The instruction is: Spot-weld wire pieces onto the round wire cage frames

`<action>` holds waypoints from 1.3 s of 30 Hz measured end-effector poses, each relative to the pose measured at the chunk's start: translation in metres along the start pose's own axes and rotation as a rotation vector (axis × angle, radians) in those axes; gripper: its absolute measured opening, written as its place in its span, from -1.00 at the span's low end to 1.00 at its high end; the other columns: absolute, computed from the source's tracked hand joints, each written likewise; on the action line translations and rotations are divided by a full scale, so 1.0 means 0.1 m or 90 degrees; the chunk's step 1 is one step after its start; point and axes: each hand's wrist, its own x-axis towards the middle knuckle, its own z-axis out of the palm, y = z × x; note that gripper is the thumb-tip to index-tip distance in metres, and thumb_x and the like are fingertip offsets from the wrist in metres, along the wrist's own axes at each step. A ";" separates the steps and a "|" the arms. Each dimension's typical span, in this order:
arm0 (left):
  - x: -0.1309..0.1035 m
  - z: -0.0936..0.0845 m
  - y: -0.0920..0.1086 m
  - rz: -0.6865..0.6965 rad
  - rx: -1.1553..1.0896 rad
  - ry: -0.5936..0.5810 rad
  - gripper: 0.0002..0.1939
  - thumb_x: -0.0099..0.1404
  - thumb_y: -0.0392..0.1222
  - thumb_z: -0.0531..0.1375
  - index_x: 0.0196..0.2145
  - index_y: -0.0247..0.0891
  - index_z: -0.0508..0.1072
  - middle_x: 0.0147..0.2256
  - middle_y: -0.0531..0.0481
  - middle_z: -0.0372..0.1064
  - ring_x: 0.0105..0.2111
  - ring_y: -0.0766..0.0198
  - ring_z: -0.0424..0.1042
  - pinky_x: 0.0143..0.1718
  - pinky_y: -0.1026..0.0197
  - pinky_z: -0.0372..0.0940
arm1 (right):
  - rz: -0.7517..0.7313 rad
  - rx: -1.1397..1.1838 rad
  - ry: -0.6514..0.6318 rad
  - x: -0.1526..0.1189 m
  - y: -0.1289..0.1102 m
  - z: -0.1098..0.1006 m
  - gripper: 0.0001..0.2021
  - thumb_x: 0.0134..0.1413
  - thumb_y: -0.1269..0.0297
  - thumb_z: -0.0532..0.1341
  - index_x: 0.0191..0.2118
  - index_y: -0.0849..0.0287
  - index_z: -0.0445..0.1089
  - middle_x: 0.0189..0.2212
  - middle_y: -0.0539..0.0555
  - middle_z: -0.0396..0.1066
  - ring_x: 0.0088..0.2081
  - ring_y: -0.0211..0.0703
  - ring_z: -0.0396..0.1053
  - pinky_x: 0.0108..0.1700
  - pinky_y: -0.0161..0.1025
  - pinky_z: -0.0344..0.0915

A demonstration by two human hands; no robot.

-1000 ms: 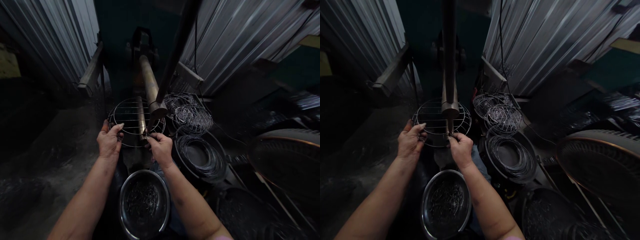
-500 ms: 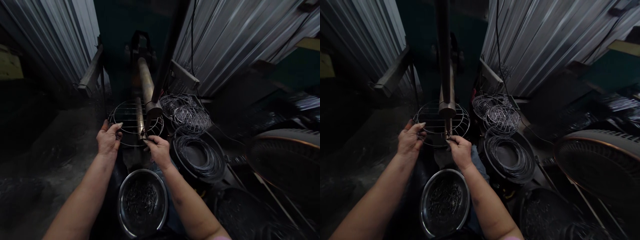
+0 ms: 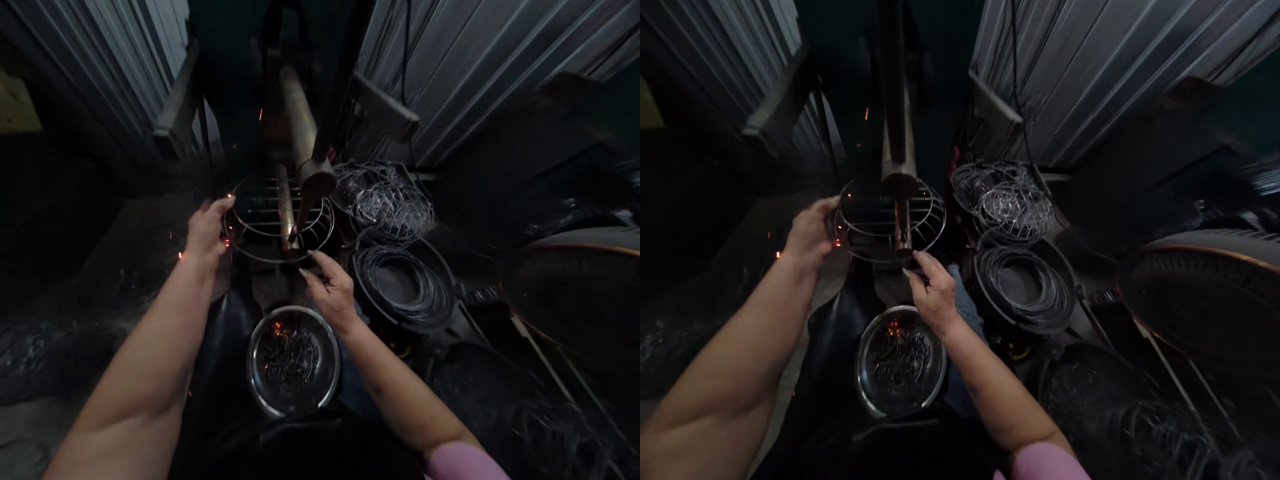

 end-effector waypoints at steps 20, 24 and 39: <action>-0.46 -0.28 0.05 0.003 0.027 0.083 -0.42 -0.31 -0.45 0.33 -0.25 -0.25 0.30 -0.50 0.09 0.28 -0.55 0.32 0.30 -0.59 0.30 0.11 | -0.092 -0.461 -0.720 -0.97 0.02 0.42 -0.75 0.07 0.42 0.12 -0.25 0.23 0.56 -0.20 0.25 0.47 -0.13 0.06 0.39 -0.17 -0.11 0.30; -0.50 -0.27 0.02 0.025 -0.022 0.092 -0.41 -0.35 -0.47 0.33 -0.29 -0.22 0.27 -0.52 0.14 0.24 -0.57 0.33 0.28 -0.62 0.31 0.11 | 0.038 -0.302 -0.648 -0.74 -0.11 0.07 -0.71 -0.05 0.52 0.16 -0.21 0.24 0.56 -0.26 0.17 0.54 -0.21 -0.08 0.46 -0.14 -0.25 0.32; -0.76 -0.11 -0.14 0.052 -0.066 0.049 -0.53 -0.31 -0.40 0.40 -0.40 -0.26 0.33 -0.43 0.15 0.25 -0.57 0.46 0.26 -0.60 0.38 0.15 | 0.096 -0.016 -0.027 0.32 -0.26 0.13 -0.82 0.04 0.32 0.18 -0.32 0.14 0.55 -0.43 0.07 0.52 -0.40 -0.14 0.45 -0.30 -0.25 0.36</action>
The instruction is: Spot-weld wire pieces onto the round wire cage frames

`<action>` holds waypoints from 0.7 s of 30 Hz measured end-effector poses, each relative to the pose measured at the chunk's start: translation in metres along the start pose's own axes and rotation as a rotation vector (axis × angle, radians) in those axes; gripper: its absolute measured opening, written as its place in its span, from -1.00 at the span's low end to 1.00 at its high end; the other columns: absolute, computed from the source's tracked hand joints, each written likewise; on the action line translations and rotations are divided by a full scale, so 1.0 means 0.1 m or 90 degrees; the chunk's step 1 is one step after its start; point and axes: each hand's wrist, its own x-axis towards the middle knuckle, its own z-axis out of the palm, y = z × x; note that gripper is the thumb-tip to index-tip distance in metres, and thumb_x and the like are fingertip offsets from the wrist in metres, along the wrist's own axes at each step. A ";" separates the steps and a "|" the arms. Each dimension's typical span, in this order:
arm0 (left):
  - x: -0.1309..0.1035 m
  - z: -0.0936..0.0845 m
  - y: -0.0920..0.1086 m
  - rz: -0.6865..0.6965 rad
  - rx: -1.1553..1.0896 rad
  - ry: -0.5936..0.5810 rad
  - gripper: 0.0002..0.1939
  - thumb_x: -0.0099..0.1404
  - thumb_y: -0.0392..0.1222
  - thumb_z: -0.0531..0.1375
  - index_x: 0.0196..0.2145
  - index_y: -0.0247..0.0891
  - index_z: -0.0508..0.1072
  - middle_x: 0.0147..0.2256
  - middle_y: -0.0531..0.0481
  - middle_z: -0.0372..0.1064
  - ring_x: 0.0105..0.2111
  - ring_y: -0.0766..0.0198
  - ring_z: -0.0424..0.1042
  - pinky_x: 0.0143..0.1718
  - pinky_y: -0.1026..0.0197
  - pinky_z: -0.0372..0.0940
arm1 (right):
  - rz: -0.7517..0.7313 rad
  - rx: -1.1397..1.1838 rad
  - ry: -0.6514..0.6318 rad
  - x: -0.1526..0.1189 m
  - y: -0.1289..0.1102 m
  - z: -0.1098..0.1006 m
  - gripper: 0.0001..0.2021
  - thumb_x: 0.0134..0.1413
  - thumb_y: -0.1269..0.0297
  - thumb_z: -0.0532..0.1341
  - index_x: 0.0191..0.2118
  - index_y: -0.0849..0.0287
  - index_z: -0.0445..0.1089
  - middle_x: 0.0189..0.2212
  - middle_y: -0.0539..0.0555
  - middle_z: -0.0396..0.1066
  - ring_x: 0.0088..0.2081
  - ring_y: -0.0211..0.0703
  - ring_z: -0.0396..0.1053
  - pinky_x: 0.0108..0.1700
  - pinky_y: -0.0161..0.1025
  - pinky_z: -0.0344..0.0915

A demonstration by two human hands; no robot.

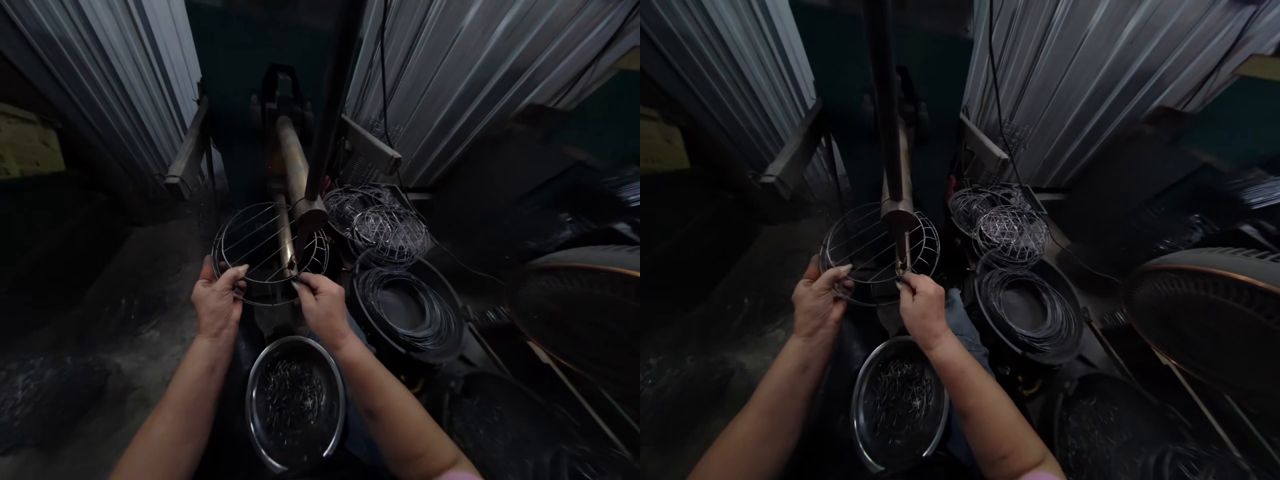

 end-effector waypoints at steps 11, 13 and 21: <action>0.09 0.03 0.02 0.027 -0.028 -0.025 -0.51 -0.29 -0.45 0.39 -0.35 -0.25 0.36 -0.37 0.12 0.27 -0.56 0.49 0.25 -0.63 0.41 0.11 | 0.235 0.403 0.011 0.00 0.10 0.15 -0.77 -0.17 0.27 0.33 -0.31 0.24 0.52 -0.57 -0.03 0.45 -0.59 -0.29 0.38 -0.61 -0.41 0.26; 0.11 0.03 0.02 0.029 -0.030 -0.031 -0.51 -0.30 -0.45 0.39 -0.35 -0.26 0.36 -0.37 0.12 0.26 -0.55 0.49 0.25 -0.63 0.42 0.11 | 0.230 0.399 0.014 0.00 0.09 0.16 -0.77 -0.15 0.24 0.33 -0.30 0.24 0.53 -0.54 -0.03 0.46 -0.59 -0.30 0.38 -0.62 -0.41 0.25; 0.17 0.04 0.02 0.011 -0.045 -0.012 -0.42 -0.35 -0.48 0.39 -0.29 -0.25 0.39 -0.35 0.12 0.25 -0.55 0.50 0.26 -0.62 0.41 0.10 | 0.209 0.420 0.073 -0.03 0.15 0.26 -0.79 -0.13 0.20 0.35 -0.35 0.20 0.51 -0.53 -0.04 0.47 -0.56 -0.26 0.43 -0.57 -0.38 0.32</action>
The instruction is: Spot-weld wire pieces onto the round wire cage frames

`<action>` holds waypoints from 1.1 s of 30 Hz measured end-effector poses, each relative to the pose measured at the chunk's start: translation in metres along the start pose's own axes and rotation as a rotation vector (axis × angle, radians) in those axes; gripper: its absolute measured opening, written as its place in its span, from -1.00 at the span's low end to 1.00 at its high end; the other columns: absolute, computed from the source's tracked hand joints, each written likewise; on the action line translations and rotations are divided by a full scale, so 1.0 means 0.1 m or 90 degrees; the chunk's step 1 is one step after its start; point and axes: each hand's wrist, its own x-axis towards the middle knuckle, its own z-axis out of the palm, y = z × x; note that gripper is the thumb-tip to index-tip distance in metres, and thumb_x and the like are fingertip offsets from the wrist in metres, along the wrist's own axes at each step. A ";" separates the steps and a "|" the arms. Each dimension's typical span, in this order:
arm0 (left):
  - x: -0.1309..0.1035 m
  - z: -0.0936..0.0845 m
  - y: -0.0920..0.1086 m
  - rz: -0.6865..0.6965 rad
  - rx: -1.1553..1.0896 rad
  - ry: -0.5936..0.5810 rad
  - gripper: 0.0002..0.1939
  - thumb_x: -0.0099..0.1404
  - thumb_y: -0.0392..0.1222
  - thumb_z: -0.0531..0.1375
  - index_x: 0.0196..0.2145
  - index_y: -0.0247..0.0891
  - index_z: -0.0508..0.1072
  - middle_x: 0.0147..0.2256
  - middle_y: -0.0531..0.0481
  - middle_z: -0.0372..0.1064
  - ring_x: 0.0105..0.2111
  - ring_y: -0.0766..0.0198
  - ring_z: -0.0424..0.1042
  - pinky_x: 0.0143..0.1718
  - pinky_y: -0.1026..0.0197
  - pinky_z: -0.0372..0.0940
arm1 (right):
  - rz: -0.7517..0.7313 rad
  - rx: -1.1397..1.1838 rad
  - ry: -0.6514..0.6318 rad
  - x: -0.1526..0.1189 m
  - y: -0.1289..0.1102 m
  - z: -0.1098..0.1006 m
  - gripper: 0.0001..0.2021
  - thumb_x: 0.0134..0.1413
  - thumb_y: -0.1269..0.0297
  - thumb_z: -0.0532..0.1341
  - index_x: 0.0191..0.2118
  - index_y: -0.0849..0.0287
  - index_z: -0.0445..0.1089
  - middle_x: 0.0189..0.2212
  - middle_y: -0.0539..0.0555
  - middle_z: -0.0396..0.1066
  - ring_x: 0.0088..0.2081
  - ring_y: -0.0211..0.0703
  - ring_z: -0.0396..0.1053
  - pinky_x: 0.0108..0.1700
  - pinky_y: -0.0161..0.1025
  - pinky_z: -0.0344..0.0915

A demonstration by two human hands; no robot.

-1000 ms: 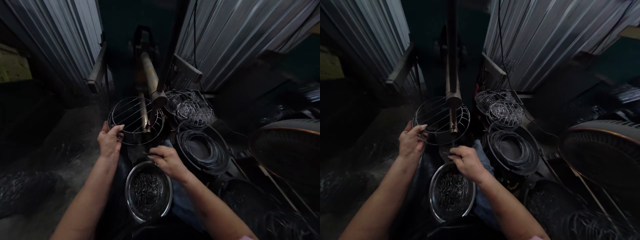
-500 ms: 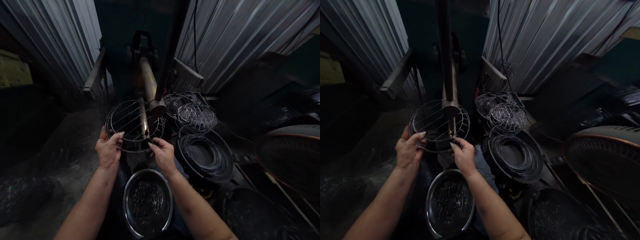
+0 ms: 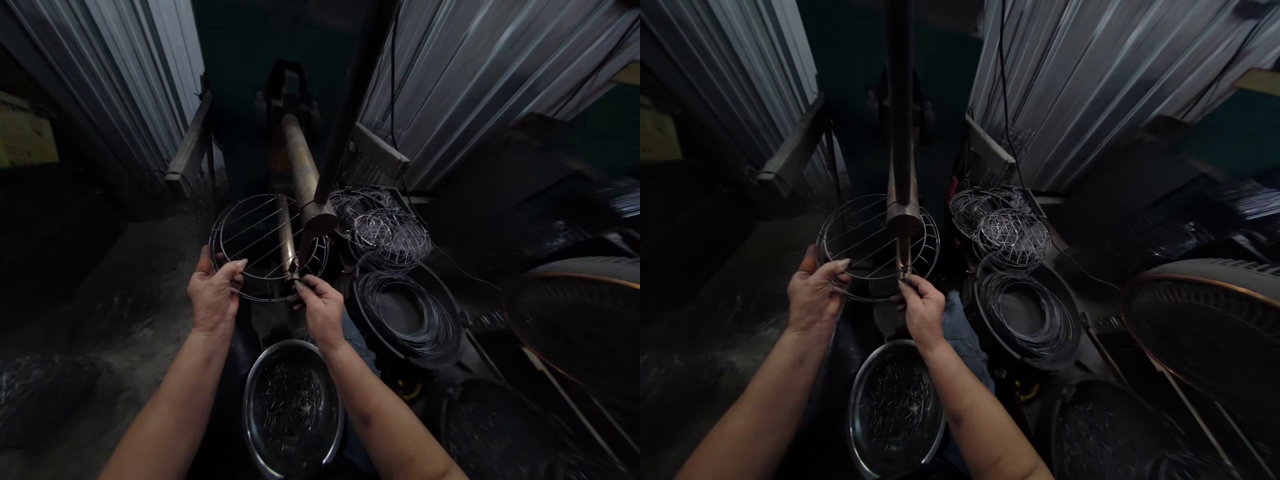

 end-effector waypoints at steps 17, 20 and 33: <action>0.11 0.04 -0.08 -0.049 0.007 0.001 -0.37 -0.31 -0.50 0.37 -0.19 -0.24 0.40 -0.36 0.12 0.23 -0.55 0.50 0.26 -0.63 0.41 0.12 | -0.010 0.005 -0.012 0.08 0.00 -0.04 -0.83 -0.14 0.21 0.34 -0.39 0.18 0.50 -0.60 -0.05 0.44 -0.58 -0.27 0.38 -0.51 -0.35 0.30; 0.13 0.05 -0.10 -0.056 0.021 0.008 -0.36 -0.30 -0.48 0.38 -0.18 -0.24 0.38 -0.40 0.14 0.21 -0.57 0.50 0.24 -0.63 0.41 0.12 | 0.001 0.007 -0.007 0.10 -0.01 -0.04 -0.83 -0.15 0.21 0.34 -0.39 0.19 0.49 -0.61 -0.06 0.43 -0.61 -0.28 0.37 -0.54 -0.36 0.28; 0.11 0.09 -0.09 -0.044 0.043 -0.007 -0.46 -0.29 -0.47 0.39 -0.34 -0.26 0.28 -0.52 0.16 0.19 -0.55 0.43 0.23 -0.62 0.36 -0.04 | -0.012 -0.065 -0.022 0.13 -0.08 -0.05 -0.85 -0.08 0.21 0.27 -0.41 0.20 0.46 -0.64 -0.06 0.39 -0.60 -0.25 0.38 -0.55 -0.33 0.29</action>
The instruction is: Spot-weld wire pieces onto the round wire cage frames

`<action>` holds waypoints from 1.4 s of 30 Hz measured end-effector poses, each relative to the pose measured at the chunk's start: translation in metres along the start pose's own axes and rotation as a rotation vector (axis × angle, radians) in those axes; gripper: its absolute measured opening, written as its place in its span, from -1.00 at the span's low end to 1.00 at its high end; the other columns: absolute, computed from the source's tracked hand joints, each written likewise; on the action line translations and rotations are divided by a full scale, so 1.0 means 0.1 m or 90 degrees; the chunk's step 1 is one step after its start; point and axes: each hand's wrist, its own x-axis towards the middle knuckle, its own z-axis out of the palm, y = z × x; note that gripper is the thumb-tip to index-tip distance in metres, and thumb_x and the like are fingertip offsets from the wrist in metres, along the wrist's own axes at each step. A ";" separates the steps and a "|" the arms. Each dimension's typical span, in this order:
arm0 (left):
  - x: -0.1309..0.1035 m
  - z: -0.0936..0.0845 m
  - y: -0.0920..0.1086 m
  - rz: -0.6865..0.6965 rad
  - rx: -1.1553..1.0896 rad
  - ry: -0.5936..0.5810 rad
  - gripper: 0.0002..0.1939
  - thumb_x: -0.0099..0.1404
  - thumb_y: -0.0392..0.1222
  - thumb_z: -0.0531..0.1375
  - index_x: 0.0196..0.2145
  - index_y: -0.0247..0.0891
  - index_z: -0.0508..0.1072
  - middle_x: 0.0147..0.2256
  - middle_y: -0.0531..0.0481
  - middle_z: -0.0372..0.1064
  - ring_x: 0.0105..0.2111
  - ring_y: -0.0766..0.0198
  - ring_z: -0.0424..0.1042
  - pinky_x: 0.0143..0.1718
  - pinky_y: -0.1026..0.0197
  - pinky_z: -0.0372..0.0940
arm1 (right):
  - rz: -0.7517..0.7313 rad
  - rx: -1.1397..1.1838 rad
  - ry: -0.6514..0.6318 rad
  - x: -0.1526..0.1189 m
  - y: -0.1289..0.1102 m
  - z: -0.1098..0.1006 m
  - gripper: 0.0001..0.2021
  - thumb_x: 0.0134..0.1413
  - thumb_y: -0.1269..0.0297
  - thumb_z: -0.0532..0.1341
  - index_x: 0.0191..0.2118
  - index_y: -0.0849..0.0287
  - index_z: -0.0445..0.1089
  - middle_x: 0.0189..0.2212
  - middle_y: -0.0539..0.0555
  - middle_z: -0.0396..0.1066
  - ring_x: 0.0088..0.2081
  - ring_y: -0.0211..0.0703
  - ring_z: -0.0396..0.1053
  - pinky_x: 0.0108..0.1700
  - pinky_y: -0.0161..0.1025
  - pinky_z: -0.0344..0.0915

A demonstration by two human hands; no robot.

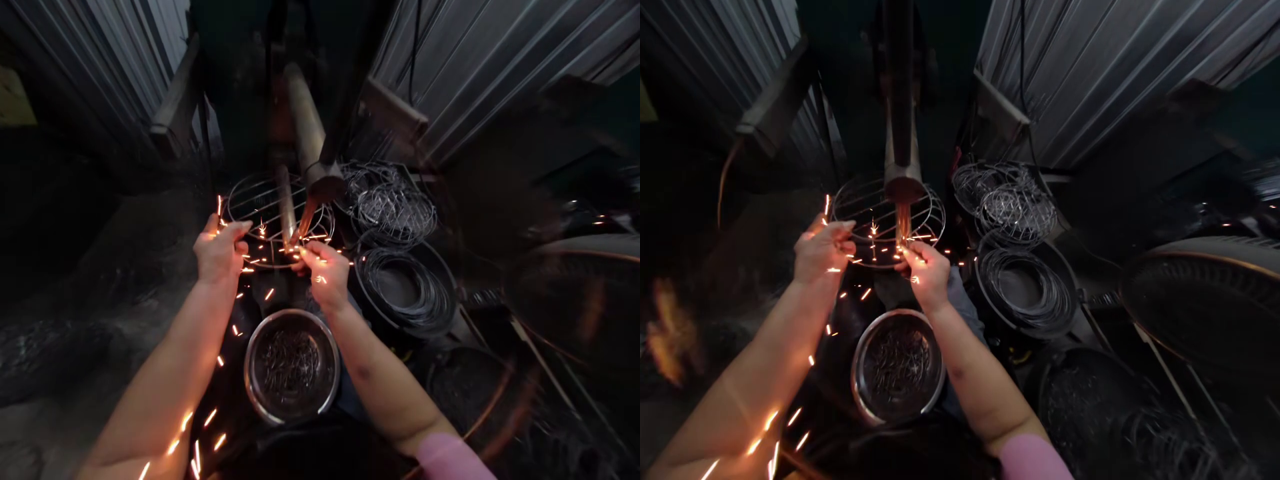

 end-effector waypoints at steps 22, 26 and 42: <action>0.29 -0.03 0.08 -0.074 0.118 -0.007 -0.29 -0.17 -0.42 0.36 -0.04 -0.22 0.24 -0.42 0.07 0.31 -0.51 0.32 0.34 -0.55 0.31 0.18 | -0.026 -0.872 -0.612 -0.94 0.43 -0.41 -0.80 0.05 0.42 0.16 -0.26 0.25 0.53 -0.20 0.22 0.44 -0.14 -0.04 0.39 -0.11 -0.18 0.30; 0.24 -0.04 0.07 -0.050 0.066 0.010 -0.34 -0.20 -0.43 0.36 -0.10 -0.23 0.26 -0.45 0.09 0.31 -0.53 0.34 0.33 -0.58 0.33 0.18 | -0.009 -0.611 -0.492 -0.85 0.27 -0.59 -0.85 0.01 0.51 0.18 -0.31 0.22 0.48 -0.31 0.09 0.45 -0.21 -0.15 0.40 -0.12 -0.24 0.30; -0.18 -0.09 -0.05 0.019 -0.033 -0.009 -0.51 -0.29 -0.40 0.41 -0.38 -0.25 0.30 -0.44 0.17 0.21 -0.60 0.54 0.17 -0.60 0.41 0.16 | -0.161 -0.563 -0.135 -0.53 0.30 -1.23 -0.72 0.01 0.45 0.08 -0.23 0.16 0.50 -0.36 0.10 0.48 -0.28 -0.11 0.42 -0.19 -0.19 0.37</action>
